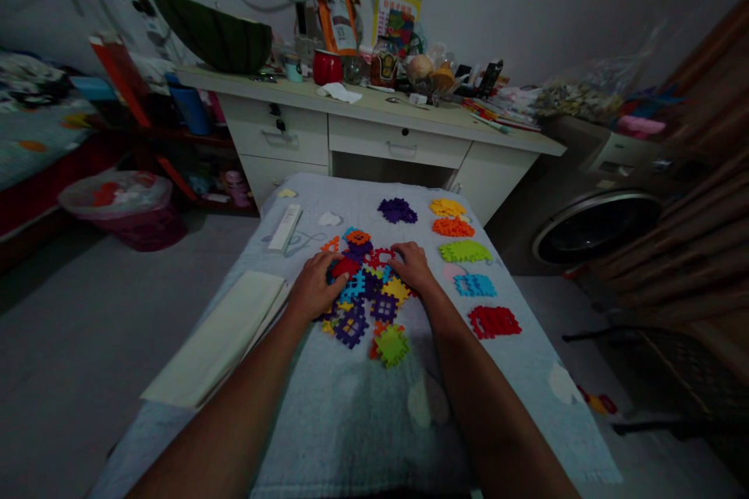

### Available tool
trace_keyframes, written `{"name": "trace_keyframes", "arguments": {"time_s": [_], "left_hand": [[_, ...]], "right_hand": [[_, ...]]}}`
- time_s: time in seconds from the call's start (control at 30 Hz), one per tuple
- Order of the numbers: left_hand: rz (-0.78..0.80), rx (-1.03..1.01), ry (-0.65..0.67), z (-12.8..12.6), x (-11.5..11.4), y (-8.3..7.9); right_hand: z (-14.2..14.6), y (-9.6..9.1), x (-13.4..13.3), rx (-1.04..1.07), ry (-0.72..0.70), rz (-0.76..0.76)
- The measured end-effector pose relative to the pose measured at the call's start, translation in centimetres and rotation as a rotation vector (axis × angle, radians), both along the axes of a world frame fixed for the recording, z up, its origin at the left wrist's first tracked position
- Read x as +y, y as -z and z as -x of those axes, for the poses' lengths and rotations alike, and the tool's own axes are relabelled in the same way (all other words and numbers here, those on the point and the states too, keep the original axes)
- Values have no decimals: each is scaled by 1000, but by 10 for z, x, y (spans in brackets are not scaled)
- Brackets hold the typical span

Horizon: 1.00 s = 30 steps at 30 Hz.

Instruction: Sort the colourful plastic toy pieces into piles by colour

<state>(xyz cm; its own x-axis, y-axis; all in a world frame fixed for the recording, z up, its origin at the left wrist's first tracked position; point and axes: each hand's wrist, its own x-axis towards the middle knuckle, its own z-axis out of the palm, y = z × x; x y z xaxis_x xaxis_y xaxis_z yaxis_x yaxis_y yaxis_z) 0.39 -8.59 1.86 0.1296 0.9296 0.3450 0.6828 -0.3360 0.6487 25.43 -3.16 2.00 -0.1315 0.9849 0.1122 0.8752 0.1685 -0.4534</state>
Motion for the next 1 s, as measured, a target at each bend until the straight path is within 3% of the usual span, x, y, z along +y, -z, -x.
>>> {"name": "trace_keyframes", "arguments": {"time_s": [0.13,0.33,0.47,0.73,0.87,1.0], "left_hand": [[4,0,3,0,0,0],[10,4,7,1,1,2],[3,2,9,1,2,3],[-5,-16,5,3,3,6],[-9,-20,-3,3,3,7],[-14,-19,-8,3,3,9]], "right_hand": [[-2,3,0,162,29,-52],[-7,9,3,723,119,-8],[-11,12,5,924,163,-23],[-10,5,4,1041,178,30],[-24,-20,-7,1053,210,72],[-58,-48,-30,927,152,70]]}}
